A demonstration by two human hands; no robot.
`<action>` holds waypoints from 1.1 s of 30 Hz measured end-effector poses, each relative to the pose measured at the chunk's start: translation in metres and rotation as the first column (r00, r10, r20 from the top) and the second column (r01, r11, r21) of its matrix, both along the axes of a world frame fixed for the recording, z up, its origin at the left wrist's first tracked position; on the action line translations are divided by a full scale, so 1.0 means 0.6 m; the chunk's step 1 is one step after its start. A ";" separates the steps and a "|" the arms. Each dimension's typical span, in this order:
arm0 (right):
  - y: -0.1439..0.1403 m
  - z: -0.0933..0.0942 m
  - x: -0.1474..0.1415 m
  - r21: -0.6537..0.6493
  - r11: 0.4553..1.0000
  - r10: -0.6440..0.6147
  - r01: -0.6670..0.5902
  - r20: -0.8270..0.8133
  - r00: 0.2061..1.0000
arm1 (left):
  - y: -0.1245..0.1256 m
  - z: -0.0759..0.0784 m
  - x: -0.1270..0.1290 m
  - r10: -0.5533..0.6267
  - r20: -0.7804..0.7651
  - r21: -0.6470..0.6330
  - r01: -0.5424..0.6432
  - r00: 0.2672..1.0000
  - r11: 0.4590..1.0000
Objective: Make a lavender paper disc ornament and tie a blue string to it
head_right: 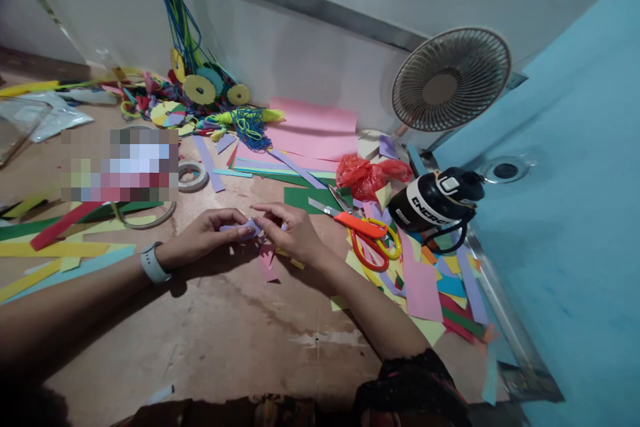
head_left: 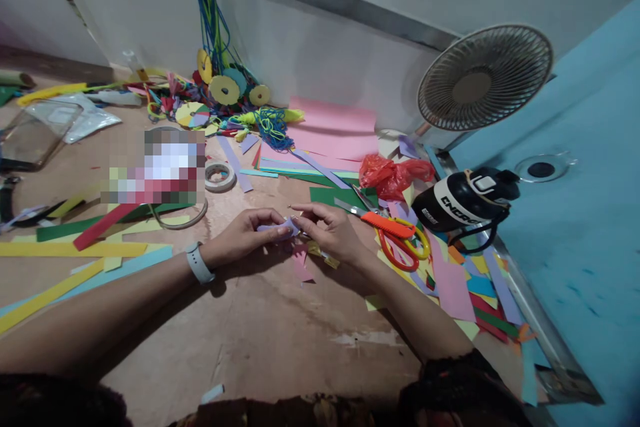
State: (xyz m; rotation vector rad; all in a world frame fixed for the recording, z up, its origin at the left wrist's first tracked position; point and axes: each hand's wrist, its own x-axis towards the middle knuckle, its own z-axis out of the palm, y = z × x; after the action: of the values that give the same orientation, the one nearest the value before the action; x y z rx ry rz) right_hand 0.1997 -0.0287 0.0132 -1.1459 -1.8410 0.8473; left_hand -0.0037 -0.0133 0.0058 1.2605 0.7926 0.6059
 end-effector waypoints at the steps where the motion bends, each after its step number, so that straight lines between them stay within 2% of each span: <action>1: 0.000 0.000 0.000 -0.008 1.000 -0.004 0.004 -0.002 1.000 | 0.000 0.000 0.000 0.006 0.010 0.000 -0.006 1.000 1.000; 6: -0.001 0.001 -0.001 -0.020 1.000 0.007 -0.007 0.003 1.000 | -0.001 0.004 0.003 0.044 0.118 -0.053 -0.038 0.992 0.998; 11: 0.012 0.015 0.015 -0.023 0.991 -0.133 0.134 0.031 0.991 | 0.009 0.008 0.001 0.264 0.181 -0.135 -0.242 0.947 0.961; 13: 0.019 0.025 0.029 -0.025 0.995 -0.092 0.097 0.147 0.985 | 0.015 0.007 0.000 0.326 0.210 -0.173 -0.293 0.922 0.940; 15: 0.022 0.034 0.043 -0.055 0.998 0.040 -0.020 0.374 0.926 | 0.020 0.005 -0.001 0.356 0.228 -0.199 -0.315 0.906 0.928; 18: 0.020 0.040 0.053 -0.153 0.984 0.173 -0.097 0.643 0.746 | 0.023 0.001 -0.003 0.338 0.250 -0.209 -0.290 0.907 0.934; 20: 0.016 0.040 0.052 -0.188 0.978 0.199 -0.089 0.719 0.665 | 0.023 0.000 -0.004 0.316 0.248 -0.209 -0.268 0.916 0.940; 23: 0.012 0.038 0.047 -0.179 0.981 0.189 -0.078 0.761 0.621 | 0.021 0.000 -0.004 0.288 0.222 -0.202 -0.245 0.932 0.948; 26: 0.014 0.040 0.047 -0.166 0.983 0.182 -0.084 0.758 0.626 | 0.016 0.001 -0.001 0.230 0.186 -0.163 -0.201 0.955 0.966; 28: 0.016 0.044 0.051 -0.156 0.984 0.176 -0.089 0.731 0.659 | 0.014 0.001 0.000 0.196 0.177 -0.130 -0.175 0.964 0.976; 31: 0.020 0.048 0.056 -0.126 0.988 0.146 -0.087 0.610 0.779 | 0.012 -0.001 0.000 0.178 0.185 -0.127 -0.156 0.966 0.980; 33: 0.023 0.049 0.056 -0.140 0.989 0.109 -0.051 0.446 0.889 | 0.011 -0.001 -0.001 0.182 0.185 -0.139 -0.157 0.966 0.978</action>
State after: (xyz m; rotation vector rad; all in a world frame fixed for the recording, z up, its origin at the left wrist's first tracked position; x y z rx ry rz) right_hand 0.2331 -0.0149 0.0424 -1.4489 -2.2523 0.7957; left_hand -0.0045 -0.0069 0.0050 1.0090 0.7649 0.7957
